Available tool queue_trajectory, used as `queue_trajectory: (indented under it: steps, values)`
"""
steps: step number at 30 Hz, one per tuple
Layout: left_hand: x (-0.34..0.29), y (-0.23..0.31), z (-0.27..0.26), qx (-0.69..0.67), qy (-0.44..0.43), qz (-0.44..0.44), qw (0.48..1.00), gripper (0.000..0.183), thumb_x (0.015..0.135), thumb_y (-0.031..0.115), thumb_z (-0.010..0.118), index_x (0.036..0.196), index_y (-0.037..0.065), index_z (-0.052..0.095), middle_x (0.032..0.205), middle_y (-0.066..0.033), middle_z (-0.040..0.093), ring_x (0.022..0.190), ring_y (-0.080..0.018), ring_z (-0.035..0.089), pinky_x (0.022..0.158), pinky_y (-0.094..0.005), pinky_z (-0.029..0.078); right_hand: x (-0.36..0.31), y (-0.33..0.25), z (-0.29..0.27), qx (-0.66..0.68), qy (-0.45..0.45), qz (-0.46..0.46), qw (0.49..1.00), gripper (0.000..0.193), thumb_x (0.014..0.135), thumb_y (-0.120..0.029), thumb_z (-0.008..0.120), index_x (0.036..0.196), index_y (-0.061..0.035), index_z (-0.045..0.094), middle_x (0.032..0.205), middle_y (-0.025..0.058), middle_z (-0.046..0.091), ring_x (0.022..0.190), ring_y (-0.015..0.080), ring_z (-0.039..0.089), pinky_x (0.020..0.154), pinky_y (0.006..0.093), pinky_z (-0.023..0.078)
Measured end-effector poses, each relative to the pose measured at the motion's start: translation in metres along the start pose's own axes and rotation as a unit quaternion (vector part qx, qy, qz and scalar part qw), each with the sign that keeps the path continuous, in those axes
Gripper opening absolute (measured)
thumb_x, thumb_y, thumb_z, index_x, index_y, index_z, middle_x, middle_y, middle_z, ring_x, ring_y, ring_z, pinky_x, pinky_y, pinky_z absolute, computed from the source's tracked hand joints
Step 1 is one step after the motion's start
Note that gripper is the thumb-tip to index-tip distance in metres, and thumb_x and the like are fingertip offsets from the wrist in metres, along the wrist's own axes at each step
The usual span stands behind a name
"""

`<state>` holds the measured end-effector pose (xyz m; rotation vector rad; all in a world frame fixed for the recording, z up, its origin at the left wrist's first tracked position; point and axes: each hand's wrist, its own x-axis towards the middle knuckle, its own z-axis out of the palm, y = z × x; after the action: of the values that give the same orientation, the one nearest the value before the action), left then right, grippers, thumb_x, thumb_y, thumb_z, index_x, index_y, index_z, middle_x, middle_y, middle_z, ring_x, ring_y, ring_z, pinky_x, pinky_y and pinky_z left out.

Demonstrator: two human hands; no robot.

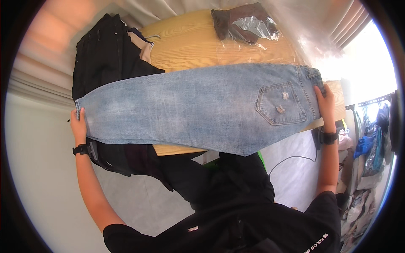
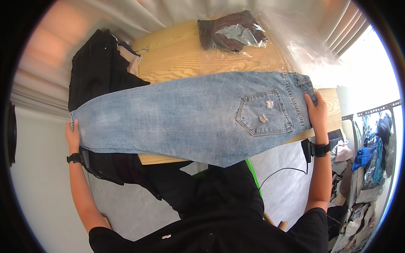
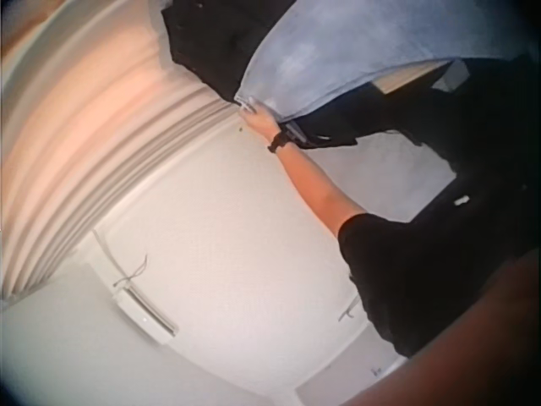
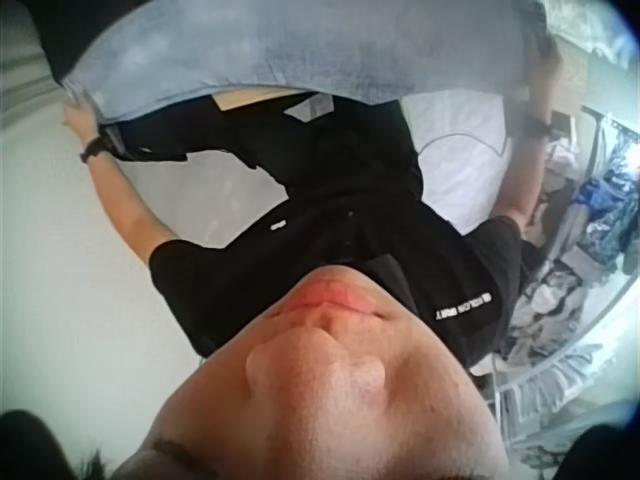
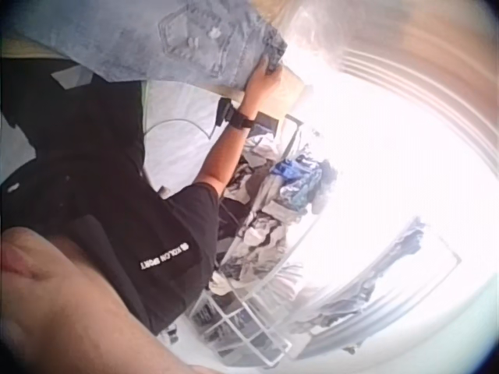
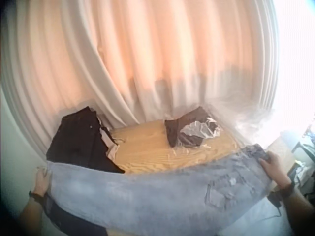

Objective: The recorder folds items of clothing including a t-shirt, jeans, and pants, then places each into a clear plastic bag.

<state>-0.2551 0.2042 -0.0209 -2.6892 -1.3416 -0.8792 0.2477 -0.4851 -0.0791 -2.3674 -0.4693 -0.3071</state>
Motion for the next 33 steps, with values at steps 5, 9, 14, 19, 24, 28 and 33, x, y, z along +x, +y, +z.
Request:
queue_trajectory:
  steps: [5,9,14,19,24,28,33]
  values:
    - [0.009,0.009,-0.037,-0.028,0.022,-0.035,0.999,0.039,0.089,0.036,0.06,0.106,0.0,0.057,0.096,-0.0183,0.063,0.091,-0.0281,0.061,0.083,-0.035,0.045,0.005,0.008,-0.017,0.083,0.001,0.053,0.995,0.029,0.085,-0.021,0.066,0.098,0.0039,0.062,0.073,0.0114,0.062,0.067,0.0117,0.054,0.063,0.0269,0.044]
    - [0.0,-0.004,-0.037,0.041,0.011,0.013,0.999,0.036,0.089,0.034,0.06,0.106,0.002,0.058,0.094,-0.0191,0.064,0.089,-0.0284,0.061,0.08,-0.0349,0.046,0.005,0.012,-0.001,0.061,0.002,0.017,0.998,0.027,0.084,-0.021,0.067,0.096,0.0031,0.063,0.071,0.0082,0.062,0.065,0.0091,0.053,0.059,0.0257,0.042]
    - [0.0,-0.015,-0.01,-0.02,0.0,0.012,1.0,0.036,0.089,0.034,0.06,0.107,0.003,0.058,0.088,-0.017,0.064,0.082,-0.027,0.06,0.076,-0.035,0.047,0.001,0.004,-0.006,0.02,-0.031,0.033,0.999,0.025,0.083,-0.02,0.067,0.096,0.0003,0.063,0.074,0.0082,0.063,0.064,0.0122,0.055,0.058,0.0278,0.042]
    - [-0.011,0.002,-0.04,0.046,0.086,0.063,0.993,0.029,0.091,0.029,0.058,0.102,0.001,0.058,0.069,-0.005,0.052,0.067,-0.016,0.05,0.068,-0.0301,0.044,-0.014,-0.024,-0.025,-0.011,0.054,-0.021,0.998,0.025,0.084,-0.015,0.065,0.106,-0.0025,0.061,0.096,0.0083,0.064,0.079,0.0172,0.061,0.067,0.0292,0.046]
    - [-0.132,0.201,-0.087,-0.252,-0.241,-0.085,0.933,0.017,0.09,0.021,0.06,0.081,0.007,0.056,0.062,0.0041,0.049,0.055,-0.0048,0.046,0.051,-0.02,0.037,-0.058,-0.074,-0.037,-0.002,0.023,-0.14,0.99,0.027,0.084,-0.006,0.061,0.111,-0.0031,0.059,0.113,0.0112,0.061,0.109,0.0242,0.057,0.091,0.0341,0.043]
    - [-0.253,0.289,-0.042,-0.433,-0.609,-0.038,0.663,0.035,0.088,0.015,0.062,0.12,0.002,0.056,0.086,-0.0028,0.068,0.071,-0.0066,0.06,0.066,-0.0218,0.048,-0.062,-0.086,-0.014,-0.014,-0.055,-0.206,0.977,0.029,0.086,-0.011,0.059,0.114,-0.0043,0.06,0.122,0.0123,0.057,0.124,0.0292,0.046,0.104,0.0405,0.033]
    - [-0.319,0.349,0.022,-0.626,-0.445,-0.047,0.639,0.046,0.089,0.006,0.058,0.125,-0.006,0.032,0.098,-0.0169,0.065,0.077,-0.0161,0.062,0.073,-0.0278,0.049,-0.068,-0.075,-0.001,-0.081,-0.068,-0.181,0.978,0.029,0.09,-0.022,0.054,0.113,-0.0065,0.062,0.125,0.0096,0.056,0.126,0.03,0.043,0.109,0.045,0.025]
